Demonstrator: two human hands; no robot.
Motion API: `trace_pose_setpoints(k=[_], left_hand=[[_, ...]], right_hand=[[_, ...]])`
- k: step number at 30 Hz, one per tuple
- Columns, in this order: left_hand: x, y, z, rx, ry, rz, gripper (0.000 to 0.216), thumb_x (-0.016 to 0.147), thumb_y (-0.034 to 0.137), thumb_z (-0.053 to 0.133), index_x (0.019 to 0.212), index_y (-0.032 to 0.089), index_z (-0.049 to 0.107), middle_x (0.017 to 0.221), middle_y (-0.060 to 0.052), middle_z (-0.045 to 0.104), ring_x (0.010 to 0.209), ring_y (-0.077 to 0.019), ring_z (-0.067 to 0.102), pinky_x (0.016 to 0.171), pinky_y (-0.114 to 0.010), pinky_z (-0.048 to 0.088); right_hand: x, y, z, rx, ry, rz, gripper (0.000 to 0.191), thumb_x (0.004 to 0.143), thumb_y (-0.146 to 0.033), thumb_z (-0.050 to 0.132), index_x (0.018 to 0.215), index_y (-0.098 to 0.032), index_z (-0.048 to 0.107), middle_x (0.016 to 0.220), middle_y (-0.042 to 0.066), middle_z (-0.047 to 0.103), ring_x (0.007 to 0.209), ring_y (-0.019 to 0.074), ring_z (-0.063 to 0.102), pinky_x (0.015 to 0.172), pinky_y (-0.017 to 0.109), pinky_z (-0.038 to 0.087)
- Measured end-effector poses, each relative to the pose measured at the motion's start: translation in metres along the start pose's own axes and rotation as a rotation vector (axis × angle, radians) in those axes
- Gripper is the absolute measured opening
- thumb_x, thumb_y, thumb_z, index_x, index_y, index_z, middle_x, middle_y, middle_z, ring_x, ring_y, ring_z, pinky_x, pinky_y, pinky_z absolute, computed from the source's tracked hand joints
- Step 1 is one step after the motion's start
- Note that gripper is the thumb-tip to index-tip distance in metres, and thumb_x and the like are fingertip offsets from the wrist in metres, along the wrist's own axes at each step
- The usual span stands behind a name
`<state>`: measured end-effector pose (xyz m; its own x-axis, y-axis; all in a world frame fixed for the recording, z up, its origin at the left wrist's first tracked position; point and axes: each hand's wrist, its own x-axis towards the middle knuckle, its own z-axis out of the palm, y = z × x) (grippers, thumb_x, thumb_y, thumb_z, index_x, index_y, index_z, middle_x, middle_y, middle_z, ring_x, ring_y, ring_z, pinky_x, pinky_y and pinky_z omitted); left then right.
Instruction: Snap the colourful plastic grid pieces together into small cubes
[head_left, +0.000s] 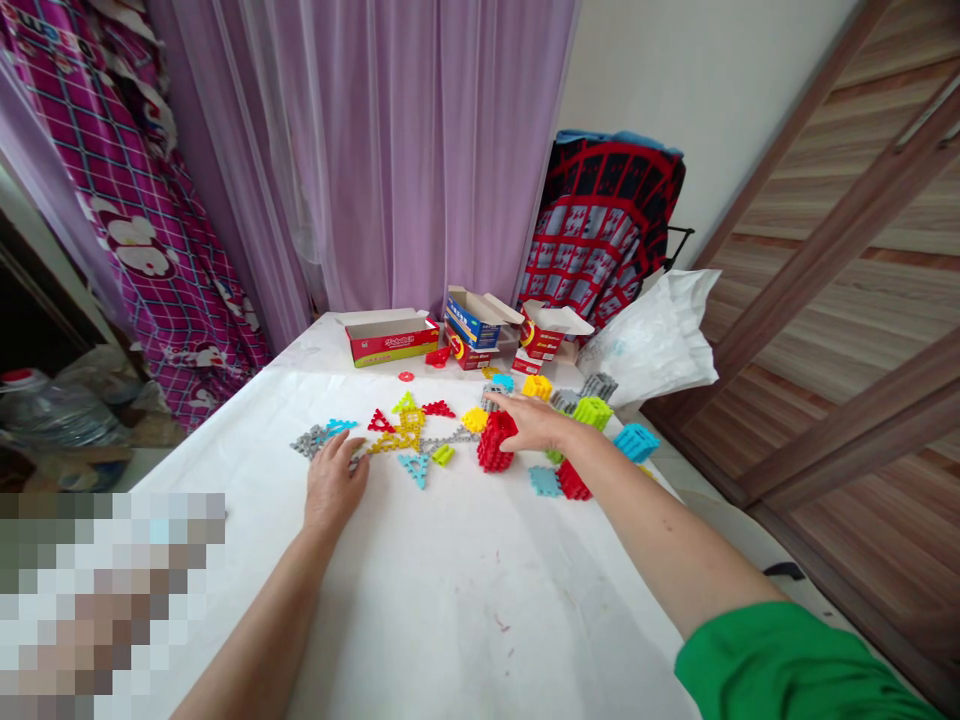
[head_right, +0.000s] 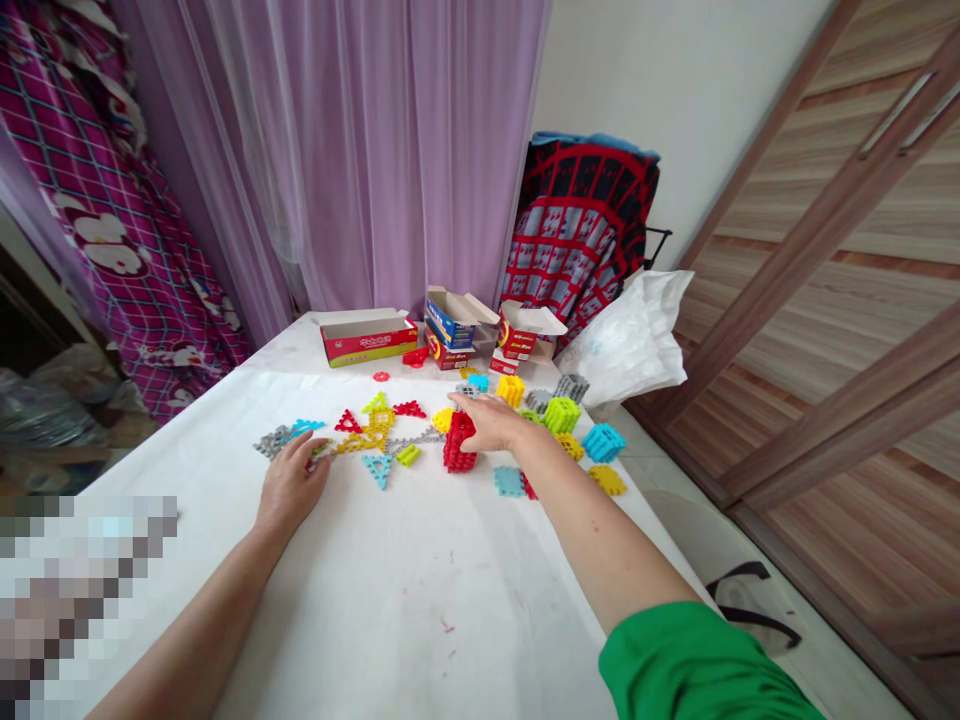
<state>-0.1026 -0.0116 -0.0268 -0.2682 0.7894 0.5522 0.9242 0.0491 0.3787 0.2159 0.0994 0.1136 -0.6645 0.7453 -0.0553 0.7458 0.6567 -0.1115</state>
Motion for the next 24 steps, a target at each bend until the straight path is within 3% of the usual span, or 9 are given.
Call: trace_pose_setpoints(k=[4, 7, 11, 15, 19, 24], left_hand=[[0.000, -0.001, 0.002, 0.001, 0.001, -0.010, 0.031, 0.086, 0.032, 0.047, 0.106, 0.019, 0.067, 0.127, -0.014, 0.062, 0.117, -0.0306, 0.057, 0.100, -0.047, 0.044], [0.000, -0.003, 0.003, -0.002, 0.015, -0.008, 0.030, 0.085, 0.032, 0.048, 0.105, 0.020, 0.066, 0.127, -0.013, 0.062, 0.117, -0.0298, 0.056, 0.101, -0.047, 0.043], [-0.001, -0.002, 0.003, -0.014, 0.037, -0.005, 0.028, 0.084, 0.029, 0.049, 0.105, 0.022, 0.065, 0.128, -0.013, 0.061, 0.121, -0.0310, 0.053, 0.104, -0.051, 0.040], [-0.001, -0.001, 0.002, -0.044, 0.046, 0.004, 0.028, 0.084, 0.026, 0.048, 0.107, 0.023, 0.064, 0.130, -0.012, 0.059, 0.124, -0.0305, 0.050, 0.106, -0.054, 0.036], [-0.001, 0.000, 0.002, -0.054, 0.049, 0.008, 0.028, 0.084, 0.027, 0.048, 0.106, 0.021, 0.064, 0.130, -0.013, 0.059, 0.124, -0.0302, 0.050, 0.106, -0.051, 0.037], [-0.001, 0.001, 0.003, -0.073, 0.058, 0.017, 0.029, 0.084, 0.027, 0.047, 0.107, 0.019, 0.063, 0.130, -0.015, 0.058, 0.124, -0.0309, 0.050, 0.106, -0.052, 0.038]], right_hand=[[-0.007, -0.009, -0.013, 0.080, 0.056, 0.013, 0.090, 0.067, -0.031, 0.072, 0.148, -0.016, 0.033, 0.129, 0.017, 0.057, 0.114, 0.0308, 0.054, 0.095, 0.039, 0.040], [-0.012, -0.032, -0.013, 0.111, 0.090, -0.046, 0.089, 0.067, -0.033, 0.073, 0.147, -0.019, 0.035, 0.128, 0.014, 0.058, 0.113, 0.0302, 0.055, 0.093, 0.038, 0.041], [-0.013, -0.073, 0.015, 0.089, 0.045, -0.164, 0.086, 0.066, -0.032, 0.073, 0.145, -0.024, 0.038, 0.123, 0.010, 0.062, 0.109, 0.0288, 0.057, 0.089, 0.035, 0.042], [-0.010, -0.099, 0.046, 0.050, -0.022, -0.156, 0.079, 0.066, -0.026, 0.069, 0.141, -0.025, 0.042, 0.117, 0.008, 0.066, 0.107, 0.0279, 0.060, 0.084, 0.034, 0.044], [-0.008, -0.105, 0.060, 0.007, -0.075, -0.081, 0.077, 0.069, -0.028, 0.067, 0.141, -0.026, 0.041, 0.114, 0.008, 0.067, 0.104, 0.0277, 0.061, 0.080, 0.033, 0.047], [-0.006, -0.099, 0.071, 0.037, -0.027, -0.075, 0.077, 0.071, -0.027, 0.064, 0.143, -0.021, 0.037, 0.120, 0.013, 0.064, 0.109, 0.0300, 0.059, 0.083, 0.037, 0.048]])
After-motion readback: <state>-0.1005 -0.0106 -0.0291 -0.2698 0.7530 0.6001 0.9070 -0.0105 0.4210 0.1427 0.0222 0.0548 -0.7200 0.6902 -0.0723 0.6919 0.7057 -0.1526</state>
